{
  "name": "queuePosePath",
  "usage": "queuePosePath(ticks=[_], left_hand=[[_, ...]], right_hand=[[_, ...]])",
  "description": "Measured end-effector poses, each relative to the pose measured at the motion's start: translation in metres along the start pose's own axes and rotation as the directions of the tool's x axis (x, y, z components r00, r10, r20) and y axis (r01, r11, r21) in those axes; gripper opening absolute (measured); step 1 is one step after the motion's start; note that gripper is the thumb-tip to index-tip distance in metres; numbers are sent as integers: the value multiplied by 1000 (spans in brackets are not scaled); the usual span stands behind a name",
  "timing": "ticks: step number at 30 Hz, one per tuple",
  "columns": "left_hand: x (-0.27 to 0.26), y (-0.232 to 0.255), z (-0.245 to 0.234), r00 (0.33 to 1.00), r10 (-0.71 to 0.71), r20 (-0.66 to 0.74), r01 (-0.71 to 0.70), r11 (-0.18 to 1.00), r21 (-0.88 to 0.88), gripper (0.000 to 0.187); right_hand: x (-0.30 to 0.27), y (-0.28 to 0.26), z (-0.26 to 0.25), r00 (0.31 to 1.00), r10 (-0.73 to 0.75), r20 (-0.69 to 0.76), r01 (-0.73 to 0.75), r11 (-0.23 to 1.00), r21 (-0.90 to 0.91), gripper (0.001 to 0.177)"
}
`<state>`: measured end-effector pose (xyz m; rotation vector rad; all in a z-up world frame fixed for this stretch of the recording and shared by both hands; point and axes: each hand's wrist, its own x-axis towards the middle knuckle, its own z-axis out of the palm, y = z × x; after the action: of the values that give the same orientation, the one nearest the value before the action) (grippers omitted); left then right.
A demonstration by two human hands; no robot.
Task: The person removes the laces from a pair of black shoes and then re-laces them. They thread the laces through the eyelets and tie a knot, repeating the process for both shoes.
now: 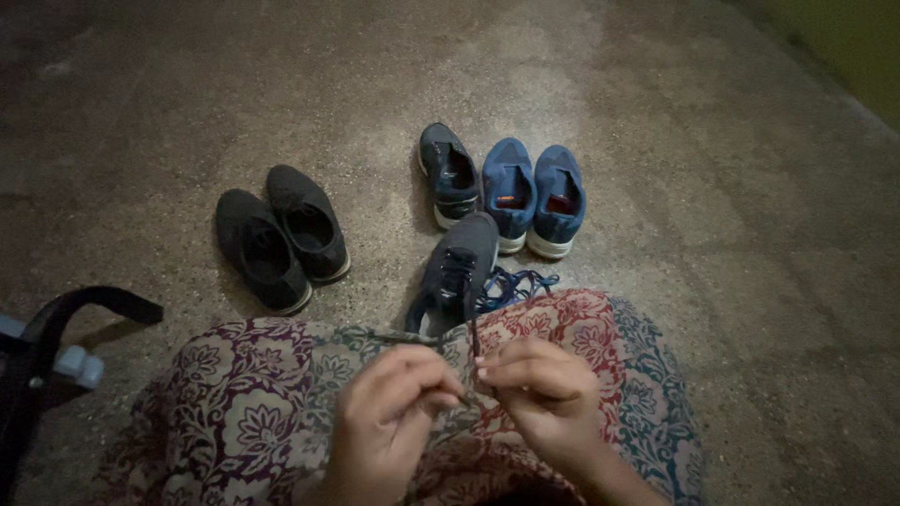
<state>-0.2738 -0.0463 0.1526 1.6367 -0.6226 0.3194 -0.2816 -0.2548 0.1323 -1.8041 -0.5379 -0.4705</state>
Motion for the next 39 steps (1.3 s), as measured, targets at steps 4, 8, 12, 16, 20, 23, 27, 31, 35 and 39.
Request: queuePosePath(ticks=[4, 8, 12, 16, 20, 23, 27, 31, 35, 39], left_hand=[[9, 10, 11, 998, 25, -65, -32, 994, -106, 8], [10, 12, 15, 993, -11, -117, 7, 1000, -29, 10], [10, 8, 16, 990, -90, -107, 86, 996, -34, 10], [8, 5, 18, 993, -25, -114, 18, 998, -62, 7], [6, 5, 17, 994, 18, -112, -23, 999, -38, 10], [4, 4, 14, 991, 64, -118, -70, 997, -45, 12], [5, 4, 10, 991, -12, -131, 2, 997, -78, 16], [7, 6, 4, 987, -96, -131, 83, 991, -101, 24], [22, -6, -4, 995, 32, -96, -32, 999, -3, 30], [43, -38, 1, 993, -102, 53, 102, 995, 2, 41]], right_hand=[[9, -10, 2, 997, -59, -44, 59, 998, 2, 12], [11, -15, 9, 994, -26, -111, 28, 999, 20, 14], [12, -16, 12, 993, -5, -118, 3, 1000, -16, 16], [13, -17, 12, 995, -17, -94, 14, 999, -35, 18], [16, -17, 12, 995, -97, -38, 94, 993, -78, 18], [16, -17, 18, 992, -106, -62, 102, 992, -67, 18], [18, -20, 17, 999, -25, -44, 21, 995, -97, 16], [30, -16, 13, 991, -136, 2, 135, 985, -107, 15], [49, -12, 10, 998, 26, 55, -24, 999, -30, 11], [79, -11, 8, 931, 339, 133, -349, 936, 55, 8]])
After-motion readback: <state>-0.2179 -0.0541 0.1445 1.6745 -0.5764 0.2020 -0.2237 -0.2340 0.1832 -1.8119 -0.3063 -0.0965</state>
